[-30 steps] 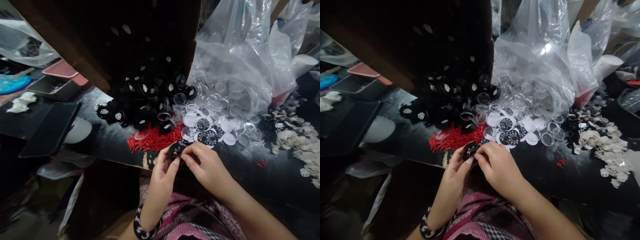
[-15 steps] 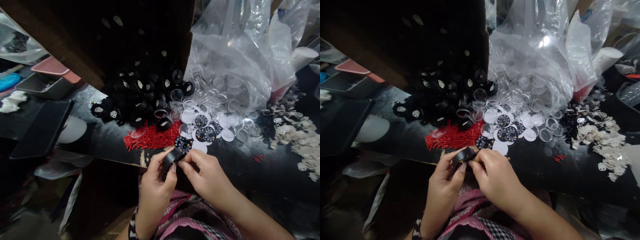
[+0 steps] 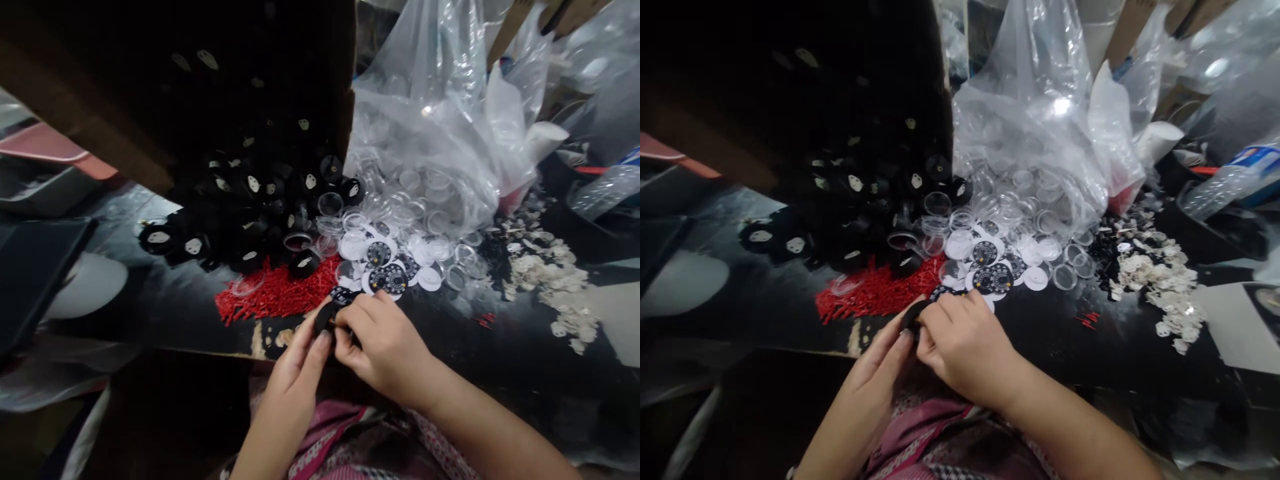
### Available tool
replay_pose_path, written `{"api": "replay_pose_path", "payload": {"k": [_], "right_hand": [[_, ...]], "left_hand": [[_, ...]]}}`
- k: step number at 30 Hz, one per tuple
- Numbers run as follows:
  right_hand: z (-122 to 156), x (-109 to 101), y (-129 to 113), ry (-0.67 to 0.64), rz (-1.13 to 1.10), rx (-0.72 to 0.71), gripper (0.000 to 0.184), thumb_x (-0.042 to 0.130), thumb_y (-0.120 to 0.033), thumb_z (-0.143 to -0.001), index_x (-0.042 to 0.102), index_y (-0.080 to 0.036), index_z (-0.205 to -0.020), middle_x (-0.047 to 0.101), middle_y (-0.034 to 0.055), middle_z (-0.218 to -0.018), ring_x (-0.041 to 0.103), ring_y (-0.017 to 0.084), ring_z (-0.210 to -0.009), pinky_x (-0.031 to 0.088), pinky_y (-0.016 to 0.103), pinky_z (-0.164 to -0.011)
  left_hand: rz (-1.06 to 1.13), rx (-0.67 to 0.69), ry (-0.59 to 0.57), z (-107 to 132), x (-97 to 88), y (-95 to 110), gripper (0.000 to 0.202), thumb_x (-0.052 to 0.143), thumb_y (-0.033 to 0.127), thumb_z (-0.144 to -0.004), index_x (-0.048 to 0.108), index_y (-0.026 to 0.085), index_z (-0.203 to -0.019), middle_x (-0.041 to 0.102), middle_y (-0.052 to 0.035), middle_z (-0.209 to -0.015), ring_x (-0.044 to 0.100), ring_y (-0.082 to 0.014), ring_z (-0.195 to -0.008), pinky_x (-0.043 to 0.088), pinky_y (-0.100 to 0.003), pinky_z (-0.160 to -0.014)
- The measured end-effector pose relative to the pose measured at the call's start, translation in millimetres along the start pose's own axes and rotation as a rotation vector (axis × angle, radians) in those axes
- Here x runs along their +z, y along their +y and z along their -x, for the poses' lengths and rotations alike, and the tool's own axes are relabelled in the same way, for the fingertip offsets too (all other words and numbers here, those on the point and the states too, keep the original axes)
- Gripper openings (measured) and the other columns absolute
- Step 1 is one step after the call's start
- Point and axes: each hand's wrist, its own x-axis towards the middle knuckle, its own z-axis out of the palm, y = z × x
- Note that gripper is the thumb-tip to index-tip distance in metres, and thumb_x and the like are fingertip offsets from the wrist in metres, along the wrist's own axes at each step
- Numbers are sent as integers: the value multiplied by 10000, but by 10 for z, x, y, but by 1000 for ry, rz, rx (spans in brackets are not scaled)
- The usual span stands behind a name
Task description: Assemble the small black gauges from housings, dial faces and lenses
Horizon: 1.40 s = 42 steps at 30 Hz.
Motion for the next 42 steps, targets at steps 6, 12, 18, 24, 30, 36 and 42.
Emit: {"api": "replay_pose_path", "payload": {"k": [6, 12, 18, 24, 30, 36, 42], "right_hand": [[-53, -83, -46, -109, -192, 362, 74, 600, -101, -815, 604, -173, -798, 614, -22, -705, 530, 123, -619, 388, 256, -614], [-202, -203, 493, -74, -148, 429, 196, 628, -275, -882, 652, -184, -1053, 648, 77, -1034, 623, 210, -888, 468, 349, -792], [-328, -145, 771, -39, 30, 482, 298, 651, -164, -836, 603, -127, -1128, 598, 151, -1120, 595, 285, -1009, 468, 462, -873], [-84, -258, 319, -87, -470, 413, 256, 547, -180, -920, 620, -212, -1163, 641, 20, -887, 624, 151, -811, 522, 298, -765], [37, -242, 23, -147, -406, 281, 321, 487, -171, -952, 626, -272, -1223, 499, 77, -1206, 596, 137, -902, 501, 309, -857], [-34, -153, 13, -36, -272, 324, 354, 357, -367, -1011, 559, -197, -775, 566, 11, -734, 525, 152, -686, 402, 301, -693], [-48, -27, -37, 51, -217, 240, 355, 288, -229, -984, 406, -211, -649, 477, -24, -594, 401, 121, -547, 318, 303, -656]], "left_hand": [[36, -55, 45, -14, 101, -114, 382, 590, 404, -867, 662, 245, -1207, 650, -42, -1305, 417, -283, -1366, 279, -431, -1169], [437, -73, -16, -107, 152, -215, 426, 636, 454, -845, 612, 290, -1238, 610, -29, -1358, 567, -248, -1243, 489, -382, -1041], [646, -98, -92, -156, 208, -149, 337, 634, 376, -865, 646, 215, -1162, 660, -78, -1278, 617, -254, -1170, 565, -384, -940], [704, -138, -229, -137, 135, -47, 275, 580, 384, -902, 690, 186, -1059, 735, -82, -1095, 696, -212, -993, 565, -352, -913], [474, -24, -238, -90, 120, -90, 370, 668, 355, -846, 636, 268, -1204, 627, -42, -1327, 596, -243, -1200, 525, -362, -985], [220, 111, -241, -18, 127, -84, 406, 663, 359, -841, 626, 273, -1236, 639, -26, -1323, 590, -213, -1217, 490, -313, -1022], [31, 225, -205, 40, 100, -82, 354, 627, 344, -865, 632, 293, -1215, 679, -12, -1264, 656, -204, -1118, 536, -286, -940]]}}
